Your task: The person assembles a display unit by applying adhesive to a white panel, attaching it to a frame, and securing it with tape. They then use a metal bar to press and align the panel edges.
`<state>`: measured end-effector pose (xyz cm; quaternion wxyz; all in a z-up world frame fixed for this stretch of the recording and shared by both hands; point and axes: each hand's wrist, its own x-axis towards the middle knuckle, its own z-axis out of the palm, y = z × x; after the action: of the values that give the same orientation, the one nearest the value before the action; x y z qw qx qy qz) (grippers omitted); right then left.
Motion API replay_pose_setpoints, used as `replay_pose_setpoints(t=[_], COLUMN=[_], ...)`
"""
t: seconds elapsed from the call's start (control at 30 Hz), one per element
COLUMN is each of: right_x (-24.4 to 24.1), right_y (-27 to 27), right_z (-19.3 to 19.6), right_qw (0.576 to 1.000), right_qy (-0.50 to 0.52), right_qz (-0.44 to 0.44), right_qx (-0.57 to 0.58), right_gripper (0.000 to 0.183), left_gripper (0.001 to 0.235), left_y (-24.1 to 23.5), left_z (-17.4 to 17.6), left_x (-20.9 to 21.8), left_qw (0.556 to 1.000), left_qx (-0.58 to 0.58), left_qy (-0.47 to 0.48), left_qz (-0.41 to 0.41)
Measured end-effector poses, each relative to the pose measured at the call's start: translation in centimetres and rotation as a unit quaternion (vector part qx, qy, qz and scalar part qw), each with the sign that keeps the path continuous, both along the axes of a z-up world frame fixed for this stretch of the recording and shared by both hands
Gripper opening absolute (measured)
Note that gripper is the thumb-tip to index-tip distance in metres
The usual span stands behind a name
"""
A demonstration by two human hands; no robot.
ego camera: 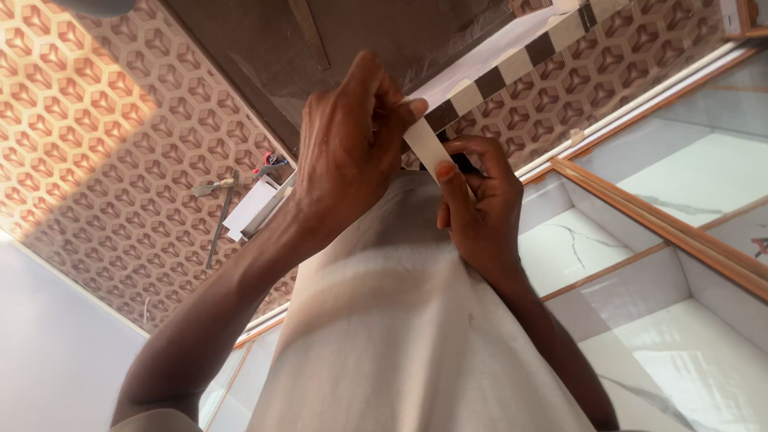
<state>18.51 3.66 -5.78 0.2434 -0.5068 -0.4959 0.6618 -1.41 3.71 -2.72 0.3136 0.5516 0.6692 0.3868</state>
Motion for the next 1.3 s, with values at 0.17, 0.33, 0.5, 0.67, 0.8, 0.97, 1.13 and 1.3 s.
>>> replay_pose_setpoints(t=[0.17,0.33,0.5,0.67,0.8,0.97,1.13,1.3], right_x=[-0.9,-1.2,-0.8,-0.6,-0.8,-0.9,-1.2,-1.3], right_y=[1.5,2.9,3.7,3.3,3.0,2.2,2.2,1.7], right_z=[-1.6,-3.4,-4.4,-5.4,-6.1,-6.2,-6.3,-6.9], right_qw=[0.999,0.999,0.998,0.999,0.999,0.997,0.996,0.994], right_qy=[-0.029,-0.018,-0.005,0.018,0.029,0.079,0.084,0.109], right_qz=[0.013,0.031,0.044,0.033,0.029,0.006,-0.016,-0.004], right_qx=[0.0,-0.033,-0.039,-0.02,0.001,0.015,-0.018,-0.007], right_gripper=[0.028,0.02,0.012,0.009,0.011,0.011,0.014,0.015], left_gripper=[0.03,0.03,0.024,0.031,0.041,0.066,0.046,0.061], left_y=[1.3,2.5,2.8,2.9,1.7,2.0,2.6,-0.8], left_z=[-0.6,-1.1,-1.7,-3.0,-4.6,-7.4,-5.3,-1.8], left_x=[-0.3,-0.9,-1.0,-1.0,-1.9,-2.3,-2.4,0.9], left_qw=[1.0,0.996,0.994,0.956,0.93,0.946,0.975,0.937], left_qx=[-0.026,-0.091,-0.1,-0.219,-0.252,-0.287,-0.219,0.026], left_qy=[0.0,-0.016,-0.035,-0.196,-0.267,-0.141,-0.022,0.293], left_qz=[0.002,-0.009,-0.028,0.001,0.002,0.045,-0.033,-0.187])
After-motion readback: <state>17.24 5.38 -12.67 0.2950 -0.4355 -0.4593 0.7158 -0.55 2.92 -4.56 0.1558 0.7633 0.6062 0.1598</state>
